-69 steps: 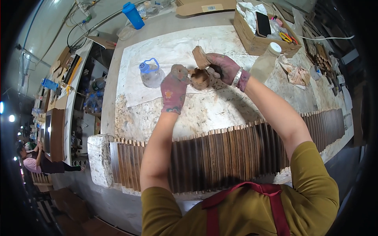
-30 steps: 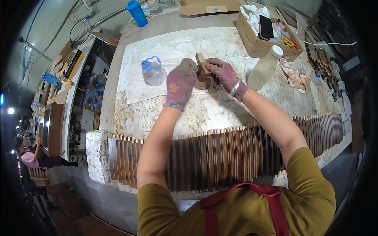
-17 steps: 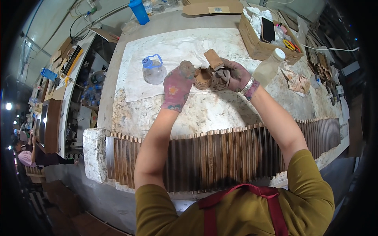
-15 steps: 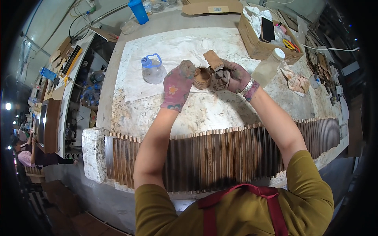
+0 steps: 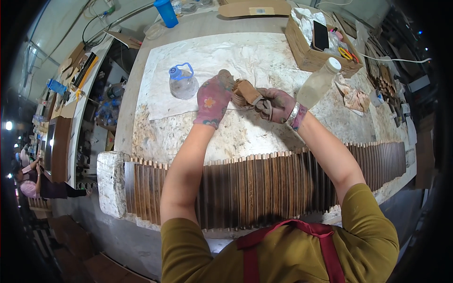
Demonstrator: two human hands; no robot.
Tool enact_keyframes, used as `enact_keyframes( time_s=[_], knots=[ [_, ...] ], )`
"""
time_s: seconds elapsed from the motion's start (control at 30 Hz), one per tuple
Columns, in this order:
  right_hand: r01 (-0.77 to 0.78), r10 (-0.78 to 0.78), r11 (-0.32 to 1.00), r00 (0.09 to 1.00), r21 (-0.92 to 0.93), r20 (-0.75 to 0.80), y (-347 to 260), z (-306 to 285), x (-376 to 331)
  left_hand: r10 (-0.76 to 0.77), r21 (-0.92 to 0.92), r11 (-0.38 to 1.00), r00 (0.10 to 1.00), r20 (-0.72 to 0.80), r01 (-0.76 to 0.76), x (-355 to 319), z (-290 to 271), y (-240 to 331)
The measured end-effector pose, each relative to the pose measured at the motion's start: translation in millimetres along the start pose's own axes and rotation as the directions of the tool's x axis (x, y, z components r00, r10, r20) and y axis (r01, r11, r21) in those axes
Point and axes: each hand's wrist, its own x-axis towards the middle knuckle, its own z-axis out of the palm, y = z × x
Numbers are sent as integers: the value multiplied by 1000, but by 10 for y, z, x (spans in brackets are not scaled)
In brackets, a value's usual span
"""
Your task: The person wipes down a long row of wooden slats using a cloth, then applies adhesive from a bottle to several small wooden blocks and trims excess material from one with scissors.
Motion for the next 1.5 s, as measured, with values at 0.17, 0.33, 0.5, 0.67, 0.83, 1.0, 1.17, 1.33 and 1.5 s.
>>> enact_keyframes(
  time_s=[0.17, 0.33, 0.5, 0.67, 0.83, 1.0, 1.17, 1.33, 1.5],
  knots=[
    [18, -17, 999, 1000, 35, -18, -47, 68, -120, -76, -112, 991, 997, 36, 79, -26, -67, -14],
    [310, -366, 800, 931, -514, -9, -134, 38, -25, -43, -117, 992, 999, 34, 46, -8, -82, 97],
    [354, -689, 349, 724, -868, 18, -15, 198, 132, 15, -113, 993, 998, -63, -22, -30, -52, 26],
    [294, -704, 327, 709, -898, -25, -43, 154, 122, -149, -299, 944, 989, -15, 137, 39, -246, 136],
    [301, -752, -57, 614, -952, 239, -67, -32, 228, -414, -492, 735, 883, 220, 467, 58, -214, 90],
    [317, -728, 139, 675, -938, 120, 12, 246, 209, -430, -659, 577, 865, 257, 483, 47, -203, 155],
    [360, -469, 792, 876, -492, -113, -104, 160, 158, -310, -896, 340, 933, 182, 287, 60, -168, 5],
    [276, -359, 874, 921, -401, -148, -181, 2, 86, -441, -918, 154, 857, 268, 366, 66, -252, 2],
    [297, -311, 947, 944, -122, -113, -28, 90, 227, -362, -956, -211, 892, 270, 203, -153, 34, -129]
  ],
)
